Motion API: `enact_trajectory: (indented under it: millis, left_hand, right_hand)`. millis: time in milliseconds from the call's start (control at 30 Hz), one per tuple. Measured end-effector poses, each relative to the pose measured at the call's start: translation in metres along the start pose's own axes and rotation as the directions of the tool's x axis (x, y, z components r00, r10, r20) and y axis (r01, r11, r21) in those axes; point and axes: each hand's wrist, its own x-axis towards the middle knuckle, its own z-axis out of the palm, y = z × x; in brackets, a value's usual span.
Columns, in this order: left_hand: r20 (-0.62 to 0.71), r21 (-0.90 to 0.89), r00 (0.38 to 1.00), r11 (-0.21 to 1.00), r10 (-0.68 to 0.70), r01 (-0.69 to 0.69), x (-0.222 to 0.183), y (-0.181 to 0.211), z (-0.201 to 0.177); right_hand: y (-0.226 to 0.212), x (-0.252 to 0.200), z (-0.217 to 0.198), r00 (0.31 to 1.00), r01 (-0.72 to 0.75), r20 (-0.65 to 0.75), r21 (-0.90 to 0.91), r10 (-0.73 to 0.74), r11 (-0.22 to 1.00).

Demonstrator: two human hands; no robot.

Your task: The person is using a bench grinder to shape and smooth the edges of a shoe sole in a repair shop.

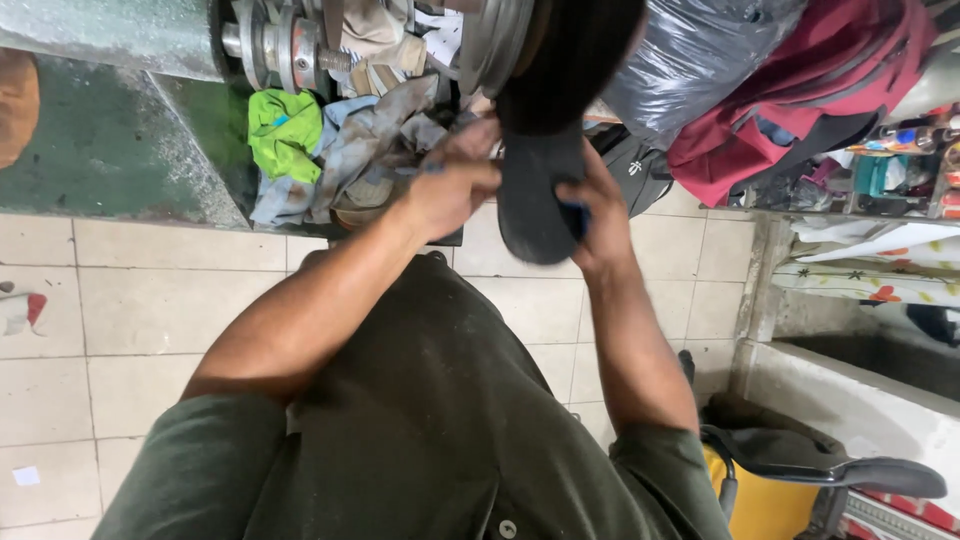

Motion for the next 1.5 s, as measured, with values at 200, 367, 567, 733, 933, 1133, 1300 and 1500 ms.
enact_trajectory:
  millis: [200,367,567,733,933,1133,1300,1500]
  left_hand:
    - [0.361,0.930,0.931,0.049,0.059,-0.364,-0.085,0.066,0.048]
    - [0.388,0.871,0.811,-0.114,-0.438,-0.478,-0.061,-0.005,0.064]
    - [0.199,0.801,0.948,0.599,-0.248,-0.011,-0.011,-0.054,-0.040]
    - [-0.042,0.265,0.975,0.938,-0.220,0.223,0.008,-0.041,-0.051]
    - [0.042,-0.069,0.994,0.993,-0.097,0.100,0.019,0.005,-0.015]
    - [-0.214,-0.219,0.937,0.948,-0.277,0.230,0.031,0.042,0.013]
    - [-0.134,-0.223,0.965,0.956,-0.225,0.192,0.027,0.027,-0.033]
    - [0.034,-0.114,0.986,0.980,-0.163,0.166,-0.018,0.053,0.009]
  right_hand:
    - [-0.059,-0.082,-0.042,0.967,0.132,0.214,-0.887,0.140,0.443]
    - [-0.067,-0.086,0.027,0.810,0.492,0.585,-0.649,0.032,-0.580]
    - [0.014,-0.058,-0.047,0.765,0.339,0.128,-0.913,-0.631,0.226]
    - [0.077,-0.043,-0.063,0.985,0.148,0.161,-0.575,-0.066,0.805]
    - [0.022,-0.032,-0.018,0.963,0.205,0.210,-0.147,-0.172,0.968]
    - [0.023,0.017,0.007,0.948,0.245,0.217,-0.031,-0.232,0.969]
    - [0.011,-0.038,-0.017,0.954,0.228,0.239,-0.176,-0.183,0.958]
    - [0.009,-0.051,-0.042,0.948,0.229,0.287,-0.315,-0.138,0.921]
